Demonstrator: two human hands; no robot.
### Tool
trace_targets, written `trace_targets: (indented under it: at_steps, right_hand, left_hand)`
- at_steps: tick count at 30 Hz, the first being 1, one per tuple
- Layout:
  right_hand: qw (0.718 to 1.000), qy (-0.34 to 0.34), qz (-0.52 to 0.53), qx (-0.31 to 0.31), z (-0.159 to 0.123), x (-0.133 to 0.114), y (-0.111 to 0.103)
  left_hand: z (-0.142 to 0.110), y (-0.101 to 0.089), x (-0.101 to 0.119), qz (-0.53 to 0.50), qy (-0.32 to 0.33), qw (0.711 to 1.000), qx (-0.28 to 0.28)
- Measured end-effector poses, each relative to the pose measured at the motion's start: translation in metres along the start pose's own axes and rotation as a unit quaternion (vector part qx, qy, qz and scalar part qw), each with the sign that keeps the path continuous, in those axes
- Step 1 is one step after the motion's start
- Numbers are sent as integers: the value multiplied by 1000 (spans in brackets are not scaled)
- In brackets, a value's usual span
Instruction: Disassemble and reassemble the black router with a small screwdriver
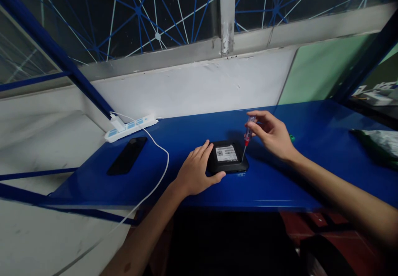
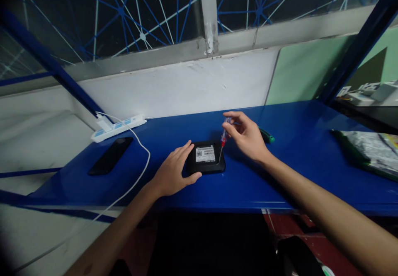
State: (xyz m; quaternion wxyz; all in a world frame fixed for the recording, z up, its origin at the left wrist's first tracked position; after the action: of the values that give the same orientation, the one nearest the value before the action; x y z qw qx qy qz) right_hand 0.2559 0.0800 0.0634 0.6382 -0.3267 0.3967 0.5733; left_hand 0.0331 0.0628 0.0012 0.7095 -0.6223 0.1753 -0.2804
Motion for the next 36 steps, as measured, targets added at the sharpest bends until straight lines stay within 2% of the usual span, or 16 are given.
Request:
trace_targets:
  at_steps: [8,15,18,23,30,36]
  right_hand:
    - [1000,-11,9,-16,-2,-2,5]
    - [996,39,70,-38,-4,-1,11]
    - [997,26,60,-31,-3,-2,8]
    - [999,-35,-9,-30,-3,-11,5]
    - [996,29,62,-51,-4,-7,13]
    - [999,-22,-7,-28,-2,-11,6]
  left_hand:
    - [0,1,1,-2,-2,1000,-16]
    - [0,1,1,-10,-7,1000,-29]
    - [0,1,2,-9,-4,1000,-29]
    - [0,1,2,-14,0,1000,-27]
    - [0,-4,3,-26,0,1000,-13]
    - [-1,-6,3,-40,-10,999,-11]
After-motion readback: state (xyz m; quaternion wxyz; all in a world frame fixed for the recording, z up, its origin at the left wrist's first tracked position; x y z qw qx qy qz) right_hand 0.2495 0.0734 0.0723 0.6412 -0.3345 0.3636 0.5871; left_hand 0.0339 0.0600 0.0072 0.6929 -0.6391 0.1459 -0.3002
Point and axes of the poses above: each hand's wrist, its own z-axis towards the middle knuckle, its own y-axis out of the palm, x = y × z, the point moved 10 cm from there along z, towards the middle knuckle, and after that the axes turned 9 degrees about z, right-handed, at the moved point
